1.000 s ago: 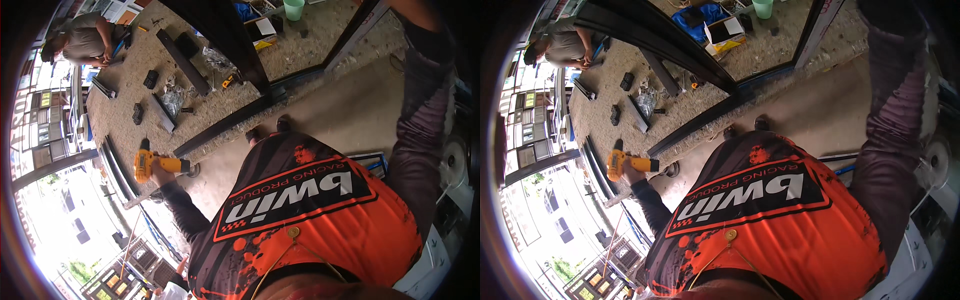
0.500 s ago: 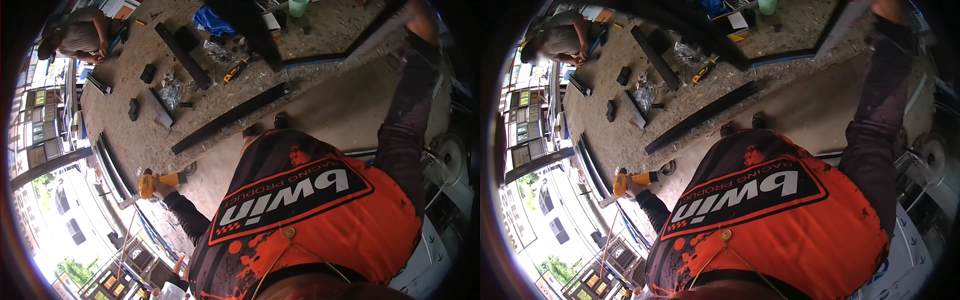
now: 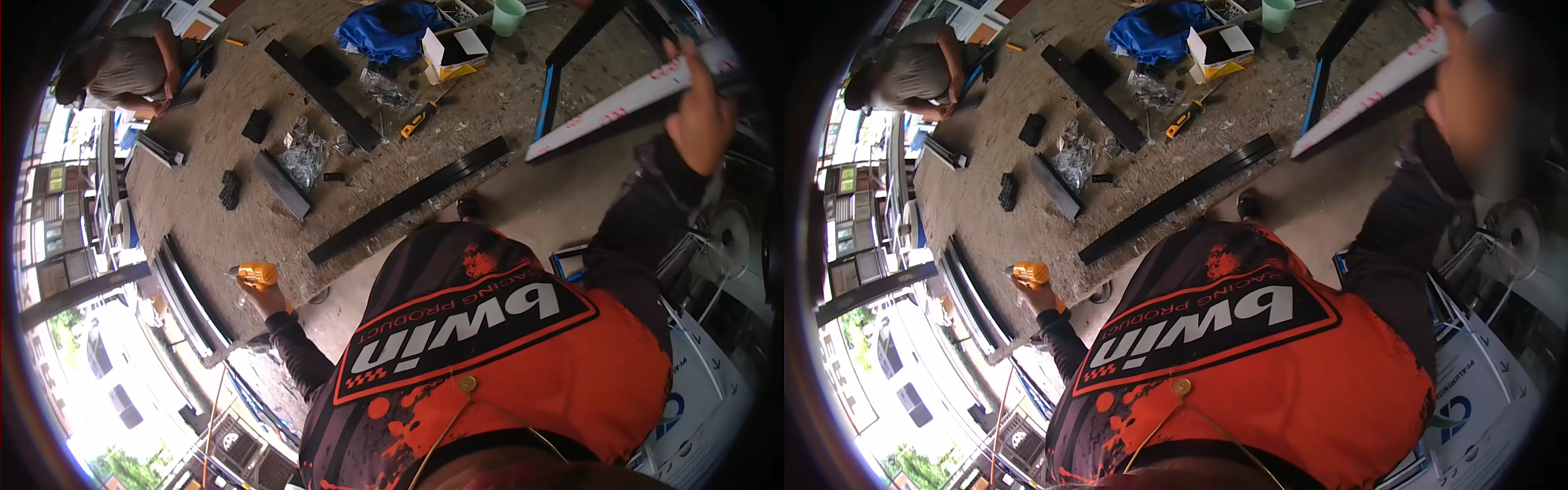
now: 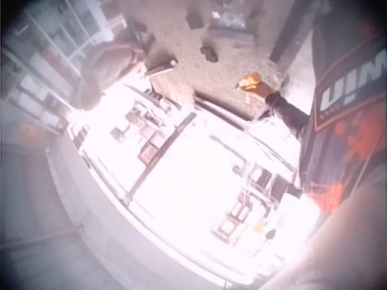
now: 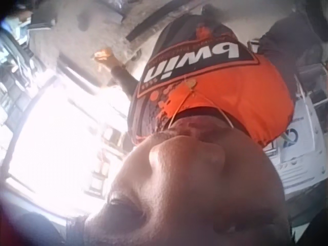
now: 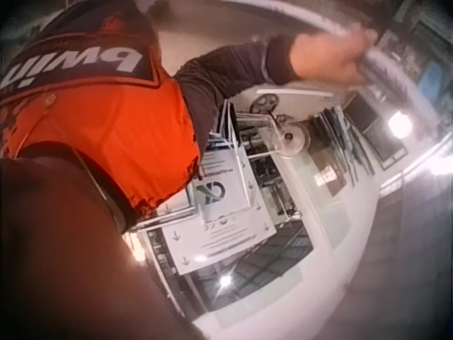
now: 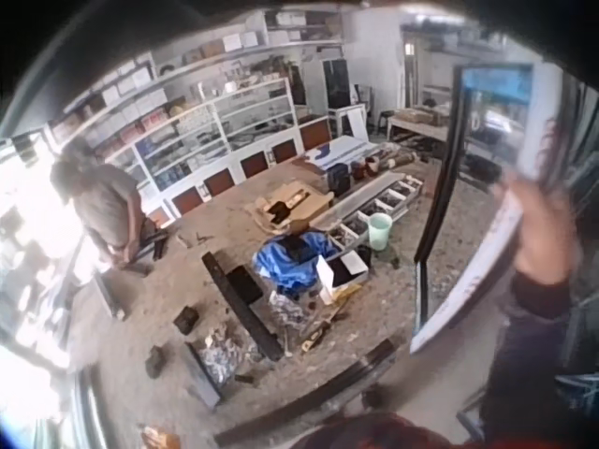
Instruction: The person assembles an aluminum frame structure. The person picks up aluminum profiles, fits plastic corner joints and rubber seals onto them, fastens the pieces together using an electric drill/screwdriver, and checks the alignment with a level.
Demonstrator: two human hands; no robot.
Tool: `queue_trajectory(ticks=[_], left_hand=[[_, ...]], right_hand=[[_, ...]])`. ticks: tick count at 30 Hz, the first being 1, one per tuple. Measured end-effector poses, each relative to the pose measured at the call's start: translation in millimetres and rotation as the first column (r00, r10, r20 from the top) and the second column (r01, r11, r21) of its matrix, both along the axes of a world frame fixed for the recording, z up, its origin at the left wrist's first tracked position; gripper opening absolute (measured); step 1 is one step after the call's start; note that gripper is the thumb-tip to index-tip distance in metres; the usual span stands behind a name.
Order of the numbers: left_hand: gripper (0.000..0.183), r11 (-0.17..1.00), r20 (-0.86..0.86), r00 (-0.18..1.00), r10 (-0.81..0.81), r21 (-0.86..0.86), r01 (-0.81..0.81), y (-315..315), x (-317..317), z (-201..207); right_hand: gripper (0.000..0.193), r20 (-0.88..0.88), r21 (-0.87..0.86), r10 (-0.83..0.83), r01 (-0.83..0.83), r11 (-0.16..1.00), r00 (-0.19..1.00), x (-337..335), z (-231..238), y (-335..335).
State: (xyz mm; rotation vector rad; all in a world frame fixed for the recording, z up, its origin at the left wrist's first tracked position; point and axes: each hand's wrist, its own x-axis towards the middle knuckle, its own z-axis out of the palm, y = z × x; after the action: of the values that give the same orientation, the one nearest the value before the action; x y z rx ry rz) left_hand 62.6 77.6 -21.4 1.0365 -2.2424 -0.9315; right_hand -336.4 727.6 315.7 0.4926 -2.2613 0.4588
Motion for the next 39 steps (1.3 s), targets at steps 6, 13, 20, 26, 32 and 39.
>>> queue_trajectory(ticks=[6,13,20,26,32,39], left_hand=[[0.094,0.996,0.614,0.788,0.049,-0.088,0.007,-9,-27,21],[0.093,0.997,0.620,0.784,-0.019,-0.052,0.065,-36,-20,-4],[0.063,0.939,0.361,0.933,0.012,-0.325,0.113,-15,-72,44],[0.028,0.649,0.210,0.698,-0.685,-0.261,0.715,54,-198,45],[0.065,0.599,0.569,0.570,-0.593,-0.161,0.784,109,-235,19],[0.064,0.626,0.430,0.674,-0.601,-0.270,0.731,126,-229,22]], right_hand=[[0.027,-0.178,-0.731,-0.154,-0.026,0.681,0.972,18,-2,-187],[0.030,-0.411,-0.502,0.052,-0.274,0.821,0.910,14,-41,-248],[0.024,-0.321,-0.445,0.167,-0.304,0.842,0.932,42,-77,-289],[0.036,-0.315,-0.029,0.198,-0.217,0.976,0.928,32,-55,-236],[0.109,-0.467,-0.321,0.221,-0.397,0.860,0.856,33,-26,-209],[0.077,-0.439,-0.127,0.438,-0.537,0.834,0.785,50,17,-173]])
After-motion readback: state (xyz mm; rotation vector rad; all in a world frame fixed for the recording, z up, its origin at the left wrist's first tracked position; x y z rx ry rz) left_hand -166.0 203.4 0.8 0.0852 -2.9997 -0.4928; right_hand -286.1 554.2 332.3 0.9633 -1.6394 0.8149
